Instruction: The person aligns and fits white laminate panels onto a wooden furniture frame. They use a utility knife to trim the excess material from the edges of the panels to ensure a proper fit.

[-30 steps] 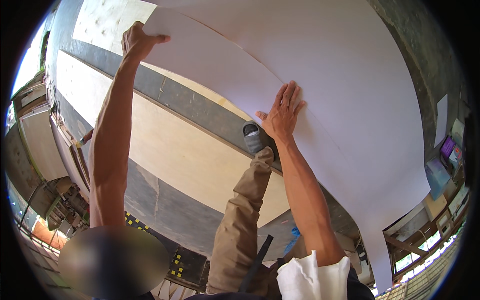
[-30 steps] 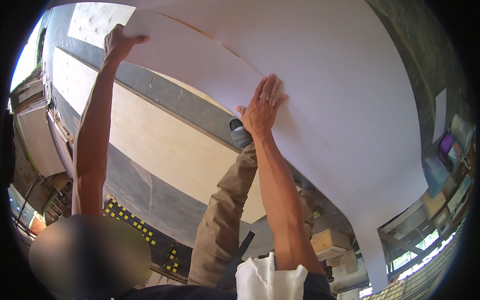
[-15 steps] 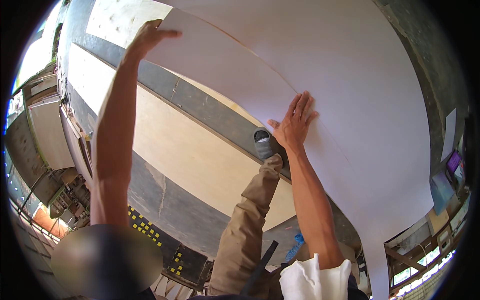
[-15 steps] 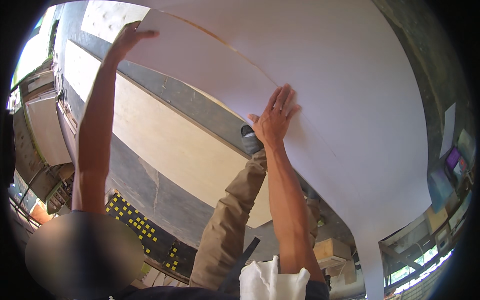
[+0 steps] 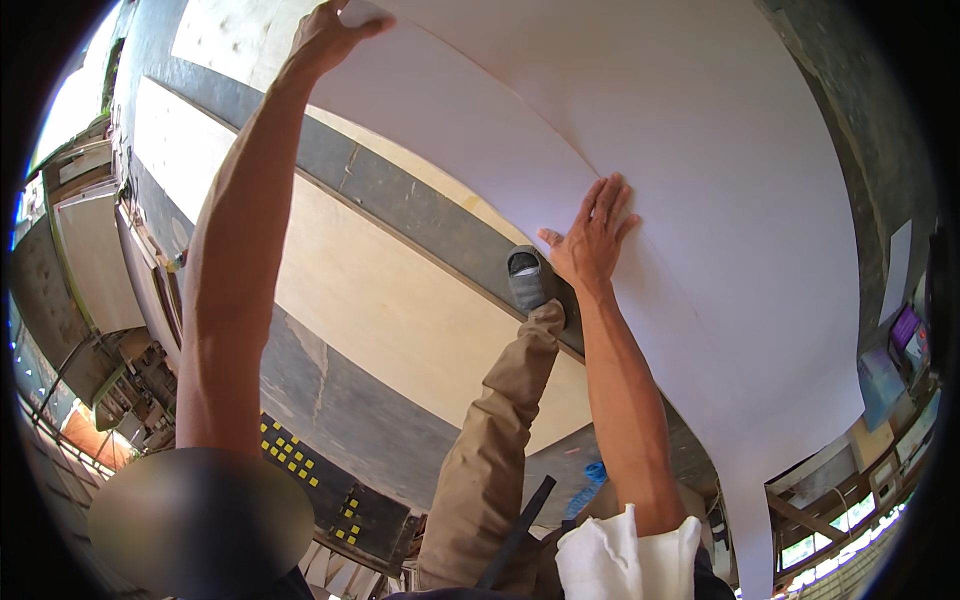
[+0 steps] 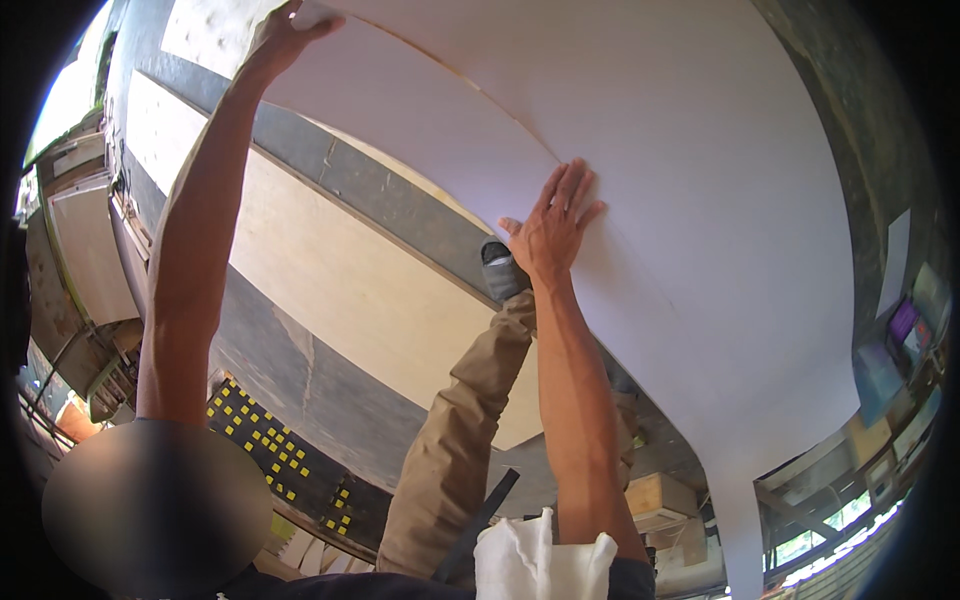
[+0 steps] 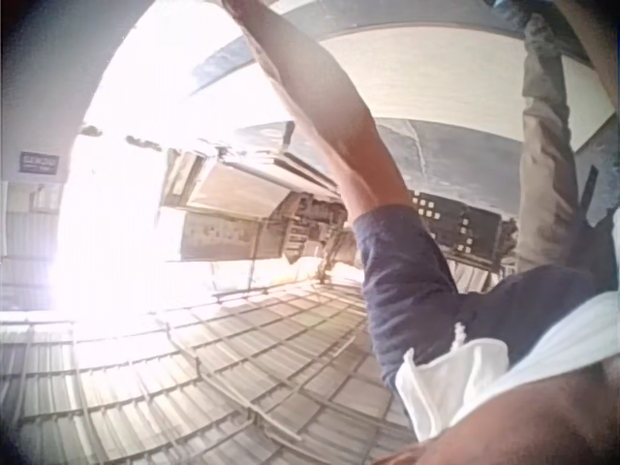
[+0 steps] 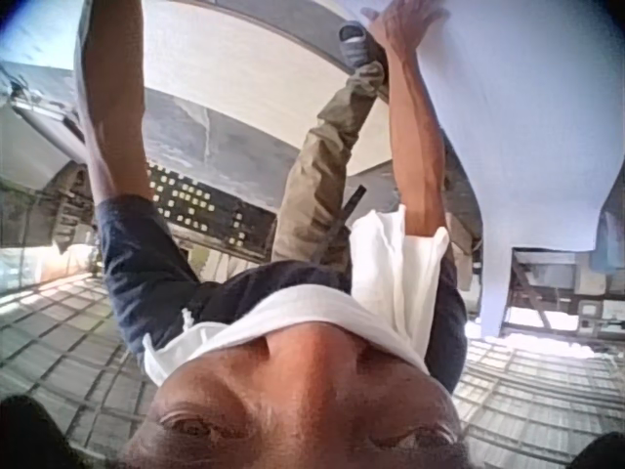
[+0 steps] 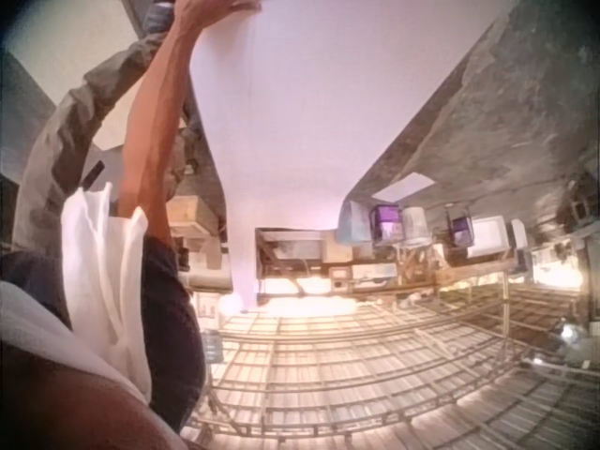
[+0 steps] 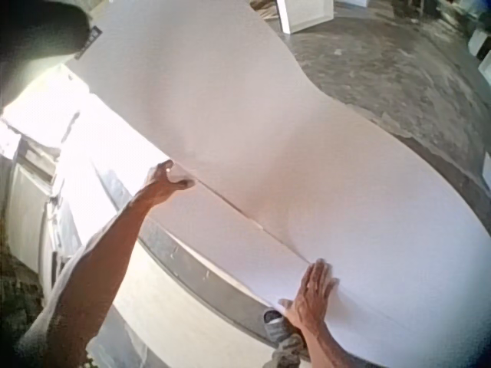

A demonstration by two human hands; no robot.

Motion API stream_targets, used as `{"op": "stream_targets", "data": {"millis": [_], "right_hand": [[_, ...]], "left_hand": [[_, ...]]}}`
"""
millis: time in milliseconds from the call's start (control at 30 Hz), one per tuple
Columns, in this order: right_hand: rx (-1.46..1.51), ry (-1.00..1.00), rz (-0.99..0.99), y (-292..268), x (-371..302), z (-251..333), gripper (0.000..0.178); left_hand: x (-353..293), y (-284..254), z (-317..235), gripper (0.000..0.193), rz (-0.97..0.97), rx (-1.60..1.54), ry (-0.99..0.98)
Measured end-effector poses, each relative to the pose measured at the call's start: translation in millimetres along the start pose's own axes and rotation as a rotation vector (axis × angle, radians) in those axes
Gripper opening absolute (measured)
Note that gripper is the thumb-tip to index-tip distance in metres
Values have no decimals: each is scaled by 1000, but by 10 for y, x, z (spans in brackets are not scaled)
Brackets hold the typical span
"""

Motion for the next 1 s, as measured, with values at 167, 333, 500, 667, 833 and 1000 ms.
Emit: {"op": "stream_targets", "data": {"millis": [167, 333, 500, 667, 833, 1000], "right_hand": [[29, -15, -3, -1, 9, 50, 124], [6, -8, 80, 47, 23, 41, 126], [69, -52, -55, -31, -32, -42, 131], [87, -109, -43, -32, -42, 13, 140], [-20, -104, 4, -2, -15, 70, 140], [-10, -186, 59, 18, -7, 189, 128]], "left_hand": [[-93, -234, 63, 116, -31, 127, 88], [-131, -173, 52, 111, -154, -211, 239], [-435, -280, -358, 59, -180, -88, 307], [-492, -387, -258, 57, -220, -121, 328], [-476, -300, -129, 56, -235, -174, 331], [-535, -261, -308, 55, -243, -155, 327]]}}
Point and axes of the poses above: each hand's wrist, its own x-axis towards the middle knuckle, its own y-axis out of the palm, z = x × y, the point moved 8 cm from there along x, towards the middle knuckle, and after that the axes turned 4 degrees about -y, right-handed, at the moved point
